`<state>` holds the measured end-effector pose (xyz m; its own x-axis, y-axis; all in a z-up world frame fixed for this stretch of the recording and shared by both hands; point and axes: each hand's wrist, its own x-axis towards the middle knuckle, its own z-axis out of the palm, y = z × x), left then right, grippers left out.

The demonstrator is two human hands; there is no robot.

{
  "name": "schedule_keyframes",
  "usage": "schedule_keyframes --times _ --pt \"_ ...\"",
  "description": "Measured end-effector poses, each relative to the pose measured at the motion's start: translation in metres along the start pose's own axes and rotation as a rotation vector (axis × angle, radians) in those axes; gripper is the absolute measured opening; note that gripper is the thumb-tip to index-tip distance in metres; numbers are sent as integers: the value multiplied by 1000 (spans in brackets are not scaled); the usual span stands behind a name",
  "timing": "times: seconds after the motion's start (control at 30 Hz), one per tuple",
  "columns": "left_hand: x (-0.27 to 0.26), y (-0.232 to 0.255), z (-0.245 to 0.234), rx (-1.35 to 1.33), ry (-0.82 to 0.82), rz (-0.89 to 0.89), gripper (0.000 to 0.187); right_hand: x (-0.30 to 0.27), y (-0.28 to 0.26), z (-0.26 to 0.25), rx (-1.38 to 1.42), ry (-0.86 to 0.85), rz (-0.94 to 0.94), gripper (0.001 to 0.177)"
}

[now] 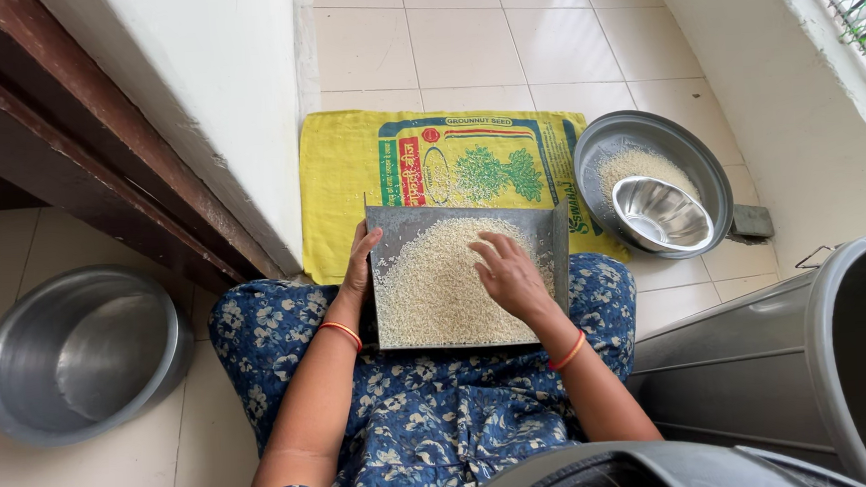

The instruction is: The person picks through grains of rice in a metal tray to remove impurities, tosses the rice to sift it, and pours portions between the tray and a bowl.

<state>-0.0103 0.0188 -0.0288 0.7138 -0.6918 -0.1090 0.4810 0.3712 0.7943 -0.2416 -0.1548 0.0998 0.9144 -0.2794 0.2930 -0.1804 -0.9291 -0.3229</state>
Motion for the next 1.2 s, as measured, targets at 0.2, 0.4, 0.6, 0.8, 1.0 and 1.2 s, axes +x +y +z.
schedule_keyframes --times 0.2,0.4,0.6,0.8,1.0,1.2 --pt "-9 12 9 -40 -10 1 75 31 -36 28 74 -182 -130 37" --pt "-13 20 15 -17 -26 -8 76 32 -78 56 154 -230 -415 37" --pt "-17 20 18 -86 -17 -54 74 8 -84 51 218 -484 -496 24" --pt "-10 15 10 -36 6 -72 69 -14 -30 18 211 -491 -382 9" --pt "19 1 2 -107 -30 -55 62 -14 27 -2 -8 -408 -7 19" --pt "31 1 5 -17 -17 -12 65 20 -1 -47 265 -84 39 17"
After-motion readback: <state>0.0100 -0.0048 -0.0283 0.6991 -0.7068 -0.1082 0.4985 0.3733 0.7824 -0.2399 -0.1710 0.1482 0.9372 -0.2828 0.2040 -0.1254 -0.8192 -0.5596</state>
